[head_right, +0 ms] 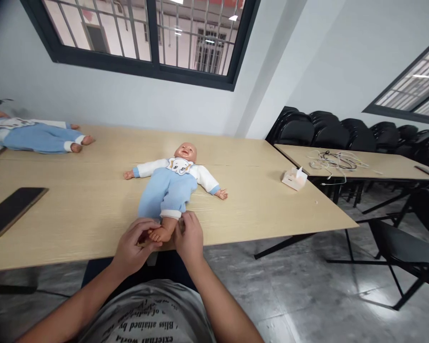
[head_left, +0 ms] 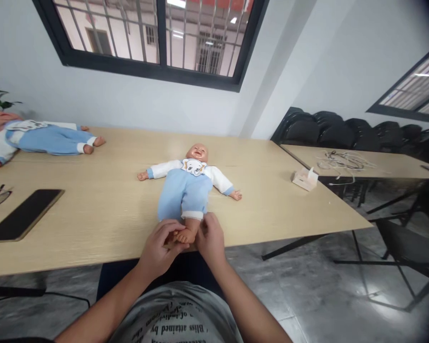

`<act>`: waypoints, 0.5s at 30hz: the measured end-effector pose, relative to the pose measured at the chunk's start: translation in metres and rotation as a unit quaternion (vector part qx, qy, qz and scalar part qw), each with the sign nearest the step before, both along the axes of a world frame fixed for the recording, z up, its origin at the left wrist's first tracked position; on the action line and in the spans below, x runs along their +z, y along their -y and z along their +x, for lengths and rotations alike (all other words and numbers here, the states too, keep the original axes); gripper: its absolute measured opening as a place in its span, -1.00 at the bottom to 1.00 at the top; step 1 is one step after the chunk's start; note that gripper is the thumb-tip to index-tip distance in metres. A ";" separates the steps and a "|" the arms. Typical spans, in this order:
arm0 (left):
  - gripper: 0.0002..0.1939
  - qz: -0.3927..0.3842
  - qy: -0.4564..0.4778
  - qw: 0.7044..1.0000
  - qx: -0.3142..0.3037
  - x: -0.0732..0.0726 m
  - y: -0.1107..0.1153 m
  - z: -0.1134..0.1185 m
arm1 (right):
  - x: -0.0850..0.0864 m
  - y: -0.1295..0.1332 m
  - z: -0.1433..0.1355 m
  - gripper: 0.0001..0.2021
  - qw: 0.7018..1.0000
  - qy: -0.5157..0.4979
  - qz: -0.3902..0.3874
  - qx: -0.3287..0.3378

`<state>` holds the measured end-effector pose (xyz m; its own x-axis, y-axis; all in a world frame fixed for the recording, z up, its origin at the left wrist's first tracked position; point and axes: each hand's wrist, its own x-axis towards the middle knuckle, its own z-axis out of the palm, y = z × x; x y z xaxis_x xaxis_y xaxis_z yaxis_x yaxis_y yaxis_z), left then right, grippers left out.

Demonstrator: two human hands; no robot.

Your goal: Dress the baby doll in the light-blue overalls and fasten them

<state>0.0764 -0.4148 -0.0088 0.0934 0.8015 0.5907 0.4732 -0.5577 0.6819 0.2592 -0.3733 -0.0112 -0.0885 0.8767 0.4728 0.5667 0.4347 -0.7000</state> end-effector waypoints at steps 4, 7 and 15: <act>-0.77 0.015 0.001 1.000 0.007 -0.005 -0.003 0.000 | -0.001 -0.005 -0.002 -0.83 0.998 -0.054 0.026 0.007; -0.76 0.013 0.000 1.000 0.020 -0.009 -0.004 -0.001 | -0.004 0.009 0.002 -0.83 0.998 -0.042 0.038 0.036; -0.71 0.065 -0.137 0.987 -0.053 -0.011 -0.008 0.007 | 0.003 0.048 0.029 -0.82 1.000 0.013 0.027 -0.007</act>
<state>0.0832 -0.4063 -0.0201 0.3431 0.6979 0.6287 0.5644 -0.6882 0.4559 0.2885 -0.4211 -0.0085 -0.0892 0.8515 0.5168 0.5913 0.4628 -0.6605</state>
